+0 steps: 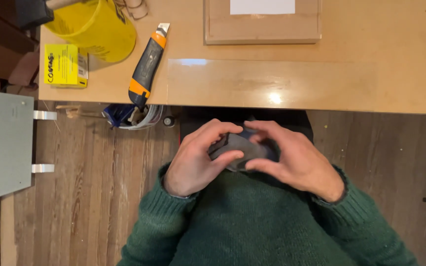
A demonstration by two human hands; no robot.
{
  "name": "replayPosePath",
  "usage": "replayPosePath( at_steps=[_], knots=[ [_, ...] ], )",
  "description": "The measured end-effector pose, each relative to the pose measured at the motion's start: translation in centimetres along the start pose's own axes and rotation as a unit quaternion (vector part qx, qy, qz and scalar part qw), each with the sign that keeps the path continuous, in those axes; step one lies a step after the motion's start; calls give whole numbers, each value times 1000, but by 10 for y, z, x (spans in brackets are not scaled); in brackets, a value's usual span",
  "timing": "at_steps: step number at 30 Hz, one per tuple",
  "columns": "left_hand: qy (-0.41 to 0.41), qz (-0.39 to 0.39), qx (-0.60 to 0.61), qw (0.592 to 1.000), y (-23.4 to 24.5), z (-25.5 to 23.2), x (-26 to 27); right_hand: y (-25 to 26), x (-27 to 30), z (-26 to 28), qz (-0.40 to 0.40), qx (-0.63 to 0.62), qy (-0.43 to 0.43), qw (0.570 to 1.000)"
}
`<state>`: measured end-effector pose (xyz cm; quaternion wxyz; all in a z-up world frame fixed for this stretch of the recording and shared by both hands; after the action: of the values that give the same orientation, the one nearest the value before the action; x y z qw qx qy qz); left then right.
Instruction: The person is sealing the back of an artwork frame by measuring and applying adhesive brown paper tape.
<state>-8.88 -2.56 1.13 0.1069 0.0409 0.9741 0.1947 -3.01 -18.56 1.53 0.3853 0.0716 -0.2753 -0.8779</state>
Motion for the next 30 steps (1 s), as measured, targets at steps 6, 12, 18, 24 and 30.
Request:
replayPosePath(
  at_steps=[6,12,18,24,30],
  knots=[
    [84,-99,250,959,-10,26,6,-8,17,-65,99,-49,-267,957],
    [111,-89,417,898,-55,51,4,12,15,-11,25,-226,108,968],
    [87,19,279,956,-60,33,-10,10,15,-22,14,-371,98,923],
    [-29,-4,-168,985,41,12,-66,43,6,-55,-72,-385,-36,919],
    [-9,-18,-423,906,93,75,-177,95,-64,-29,-85,-40,-184,978]
  ],
)
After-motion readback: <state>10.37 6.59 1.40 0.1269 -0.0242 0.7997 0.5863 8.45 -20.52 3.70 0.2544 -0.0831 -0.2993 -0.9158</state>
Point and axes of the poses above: each hand's wrist, its own x-axis away from the middle knuckle, its own y-axis out of the back of the hand, z = x × y, the point moved 7 cm from there along -x, towards the middle knuckle, and after that the axes turned 8 degrees about -y, right-handed, at the moved point
